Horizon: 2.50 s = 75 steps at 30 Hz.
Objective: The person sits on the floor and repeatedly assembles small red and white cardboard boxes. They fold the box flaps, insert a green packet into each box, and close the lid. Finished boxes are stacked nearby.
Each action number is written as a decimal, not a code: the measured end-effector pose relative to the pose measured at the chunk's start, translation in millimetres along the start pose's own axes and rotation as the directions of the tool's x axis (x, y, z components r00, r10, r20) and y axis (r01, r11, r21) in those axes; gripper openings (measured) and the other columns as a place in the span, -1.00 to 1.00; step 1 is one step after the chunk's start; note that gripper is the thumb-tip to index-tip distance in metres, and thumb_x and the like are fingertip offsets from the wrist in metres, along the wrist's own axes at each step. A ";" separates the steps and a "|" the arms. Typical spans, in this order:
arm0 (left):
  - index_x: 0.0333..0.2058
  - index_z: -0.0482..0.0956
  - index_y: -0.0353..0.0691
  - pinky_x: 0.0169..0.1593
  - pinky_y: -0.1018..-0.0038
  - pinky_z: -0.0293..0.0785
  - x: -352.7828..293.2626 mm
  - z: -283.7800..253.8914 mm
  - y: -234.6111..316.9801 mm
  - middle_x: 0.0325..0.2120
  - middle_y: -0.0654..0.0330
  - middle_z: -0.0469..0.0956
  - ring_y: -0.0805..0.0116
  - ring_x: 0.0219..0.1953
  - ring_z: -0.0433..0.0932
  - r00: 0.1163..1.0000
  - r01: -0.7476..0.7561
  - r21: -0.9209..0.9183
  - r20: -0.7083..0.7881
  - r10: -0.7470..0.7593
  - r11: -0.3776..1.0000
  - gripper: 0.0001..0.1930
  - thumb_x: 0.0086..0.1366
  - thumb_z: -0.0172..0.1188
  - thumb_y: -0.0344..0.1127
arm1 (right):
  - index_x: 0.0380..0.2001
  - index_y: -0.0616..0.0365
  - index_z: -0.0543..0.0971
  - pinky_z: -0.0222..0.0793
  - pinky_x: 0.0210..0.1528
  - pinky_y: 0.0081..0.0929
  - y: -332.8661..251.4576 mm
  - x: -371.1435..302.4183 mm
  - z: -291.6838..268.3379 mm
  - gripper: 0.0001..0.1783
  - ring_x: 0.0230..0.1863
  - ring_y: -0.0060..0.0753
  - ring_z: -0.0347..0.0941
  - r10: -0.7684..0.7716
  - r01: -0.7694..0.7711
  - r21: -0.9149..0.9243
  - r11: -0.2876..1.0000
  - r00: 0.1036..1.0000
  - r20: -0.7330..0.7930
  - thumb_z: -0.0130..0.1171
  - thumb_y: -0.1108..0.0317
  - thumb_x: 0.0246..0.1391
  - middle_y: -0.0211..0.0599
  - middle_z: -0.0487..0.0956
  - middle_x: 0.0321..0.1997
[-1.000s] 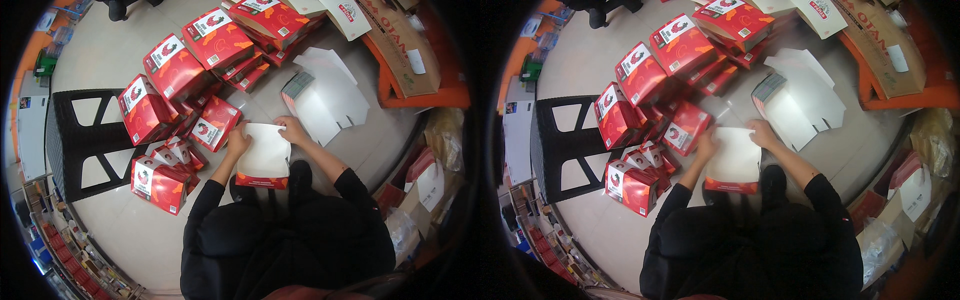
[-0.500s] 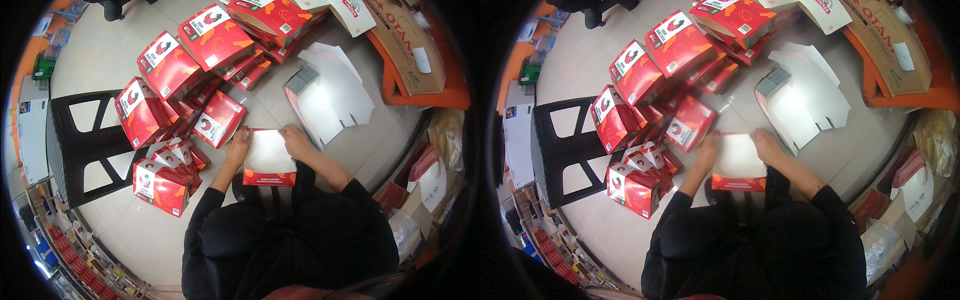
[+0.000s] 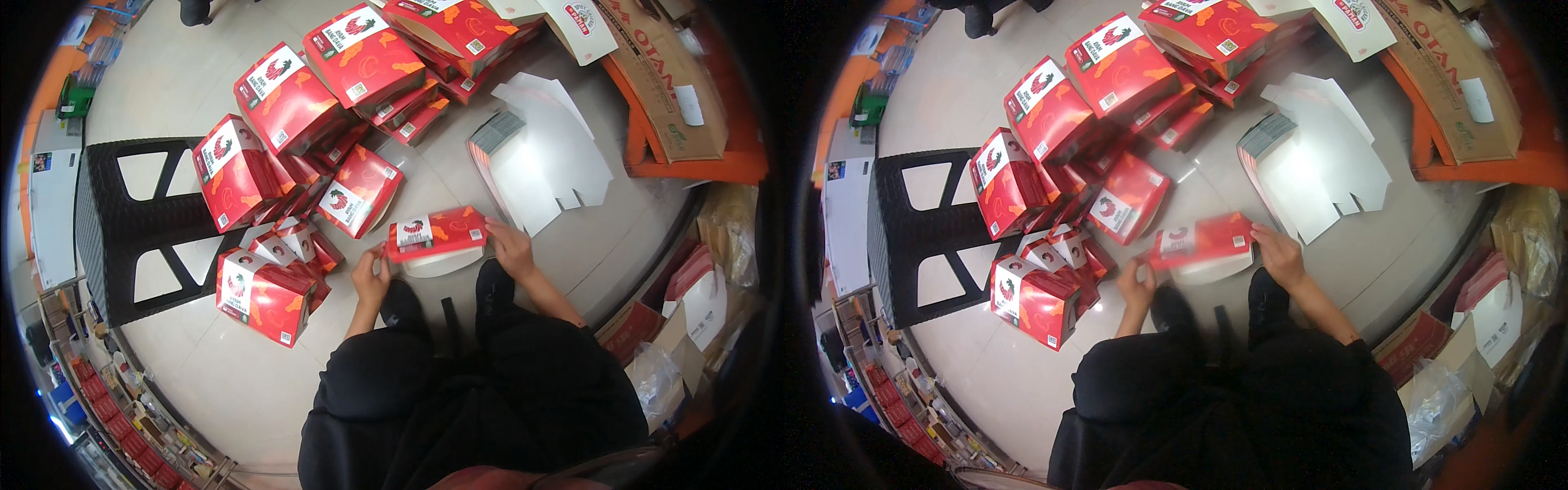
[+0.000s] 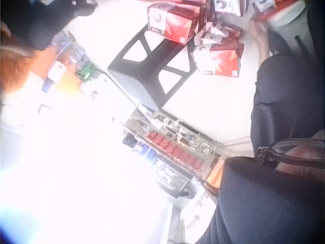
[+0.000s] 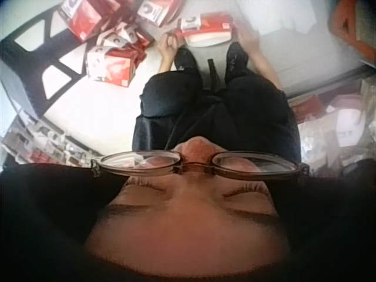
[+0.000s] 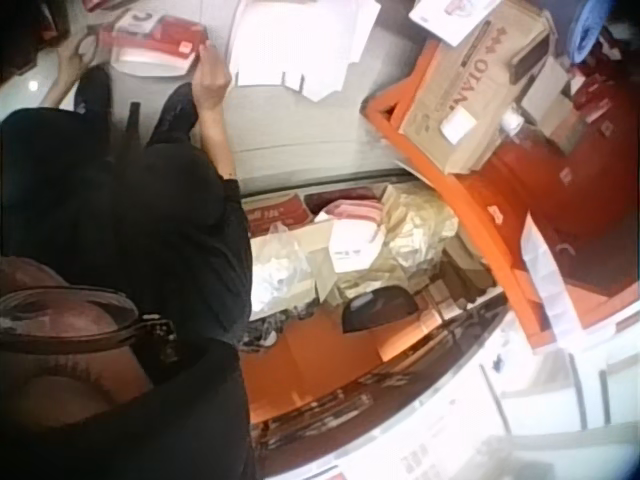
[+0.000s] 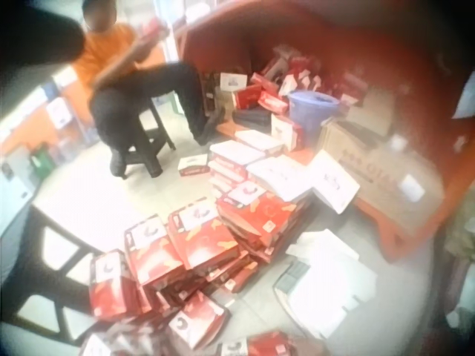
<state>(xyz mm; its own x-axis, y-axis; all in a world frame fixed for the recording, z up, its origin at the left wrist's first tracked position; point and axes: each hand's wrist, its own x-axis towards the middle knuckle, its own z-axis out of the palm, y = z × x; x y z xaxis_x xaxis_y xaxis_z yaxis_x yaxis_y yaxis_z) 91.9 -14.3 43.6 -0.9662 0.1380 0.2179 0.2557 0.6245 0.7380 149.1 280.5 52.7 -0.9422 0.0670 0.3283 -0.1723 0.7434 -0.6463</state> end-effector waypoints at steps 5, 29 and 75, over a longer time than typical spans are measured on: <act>-0.41 0.40 -0.37 -0.21 0.58 0.48 -35.7 26.8 -3.2 -0.35 0.07 0.59 0.43 -0.28 0.58 0.919 0.394 -0.345 0.155 -0.362 0.852 -0.92 0.13 0.13 -0.57 | -0.18 0.34 0.31 0.41 -0.05 -0.33 5.4 -37.0 41.3 -0.71 -0.05 -0.07 0.47 0.307 -0.325 0.280 0.903 0.946 0.105 -0.03 0.69 -0.03 0.09 0.45 0.00; -0.04 0.37 -0.36 -0.09 0.51 0.44 22.8 11.5 13.7 -0.17 0.13 0.49 0.40 -0.15 0.49 0.577 0.809 -0.377 0.660 -0.482 0.452 -0.61 0.21 0.16 -0.28 | -0.10 0.23 0.38 0.37 -0.10 -0.55 16.4 3.3 21.0 -0.55 -0.13 -0.50 0.42 0.573 -0.788 0.513 0.341 0.607 0.550 0.28 0.41 -0.06 -0.24 0.49 -0.13; 0.13 0.09 -0.26 0.01 0.53 0.28 42.2 -54.5 -9.7 -0.07 0.11 0.35 0.43 -0.04 0.34 0.789 0.588 -0.513 0.194 -0.583 0.626 -0.53 0.33 -0.01 -0.27 | -0.27 0.19 0.49 0.34 -0.25 -0.60 7.5 66.8 0.7 -0.75 -0.25 -0.60 0.39 0.543 -0.500 0.466 0.730 0.838 0.049 0.13 0.23 0.10 -0.40 0.51 -0.29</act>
<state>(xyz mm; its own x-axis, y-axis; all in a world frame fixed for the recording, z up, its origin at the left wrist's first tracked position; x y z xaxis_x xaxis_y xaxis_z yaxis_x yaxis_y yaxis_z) 50.5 -56.5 80.5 -0.9182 -0.1061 -0.3816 -0.3902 0.0772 0.9175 84.7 290.1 69.2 -0.8972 0.4278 -0.1095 0.2117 0.1990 -0.9569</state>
